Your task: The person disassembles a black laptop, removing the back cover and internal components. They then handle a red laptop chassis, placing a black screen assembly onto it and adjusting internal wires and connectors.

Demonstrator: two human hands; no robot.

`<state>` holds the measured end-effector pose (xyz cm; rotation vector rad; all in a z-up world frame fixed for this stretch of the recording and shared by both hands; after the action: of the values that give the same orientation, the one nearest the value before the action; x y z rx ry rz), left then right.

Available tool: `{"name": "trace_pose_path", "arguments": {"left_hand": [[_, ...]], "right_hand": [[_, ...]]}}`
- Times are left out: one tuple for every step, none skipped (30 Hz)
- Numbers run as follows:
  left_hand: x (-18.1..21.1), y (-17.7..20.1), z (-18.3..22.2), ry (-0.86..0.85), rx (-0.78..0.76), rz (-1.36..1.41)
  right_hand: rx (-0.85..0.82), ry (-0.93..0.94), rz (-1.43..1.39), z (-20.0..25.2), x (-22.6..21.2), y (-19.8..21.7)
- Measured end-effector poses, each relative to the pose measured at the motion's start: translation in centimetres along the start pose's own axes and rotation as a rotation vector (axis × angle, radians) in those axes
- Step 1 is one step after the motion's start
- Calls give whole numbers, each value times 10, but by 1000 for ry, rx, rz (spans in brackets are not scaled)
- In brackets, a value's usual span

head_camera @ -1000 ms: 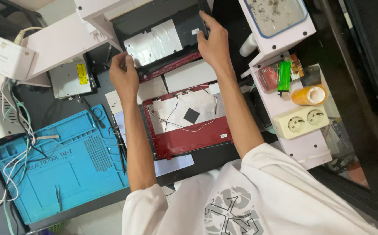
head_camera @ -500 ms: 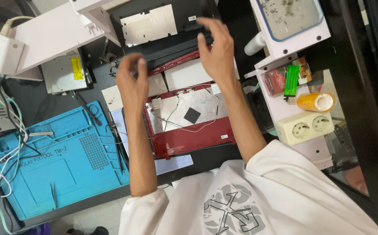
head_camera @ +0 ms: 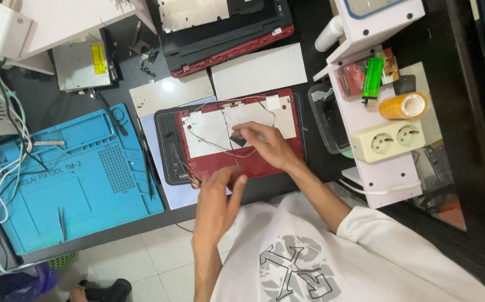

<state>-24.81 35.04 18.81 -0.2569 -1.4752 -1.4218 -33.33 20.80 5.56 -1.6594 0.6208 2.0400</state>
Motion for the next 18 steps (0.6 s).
{"name": "trace_pose_path", "arguments": {"left_hand": [[4,-2,7,12,-23,-32],[8,-4,14,24,-46,-64],[13,-4,21,38,-74,-97],[20,-2,29,28,-82,-90],[27,0,35,12,-85,-86],[33,1,38,-3,-87,-82],[41,0,42,-44,-112,-65],[49,-1,46,-85,-136,-48],[56,-4,47,-132,-159,-31],[62,-10,49,-172,-209,-12],[67,-17,52,-207,-262,9],[71,-23,55,-243,-316,31],[73,-28,56,-296,-318,18],[74,-32,55,-350,-320,6],[73,-37,54,-405,-322,-6],[62,-40,45,-340,-318,-37],[47,-42,32,-274,-315,-68],[31,-42,16,-188,-224,-184]], "right_hand": [[-14,11,-10,-1,2,2],[2,15,24,-3,5,3],[19,15,56,-3,7,4],[36,15,88,-2,9,4],[30,21,65,-4,11,5],[24,27,41,-6,12,7],[17,24,14,-3,15,6],[6,30,10,-1,17,6],[-3,41,8,-2,17,6],[-11,51,6,-2,18,6],[-17,6,-46,0,22,6],[-23,-39,-98,1,25,5],[-29,-81,-149,1,27,3],[-61,-53,-149,0,26,3],[-91,-26,-149,-2,25,4],[-121,2,-148,-3,24,5],[-129,-4,-190,-3,24,8],[-136,-9,-232,-3,25,11]]}}
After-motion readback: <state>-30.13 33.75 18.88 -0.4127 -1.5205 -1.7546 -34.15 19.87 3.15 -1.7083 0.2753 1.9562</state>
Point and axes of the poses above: each hand's wrist, its own z-axis away from the middle knuckle, its own y-axis out of the back of the hand, x = y × z, the point moved 5 cm from there along -z, towards the middle knuckle, and after that the axes turned 6 degrees about y, right-handed, at the moved point
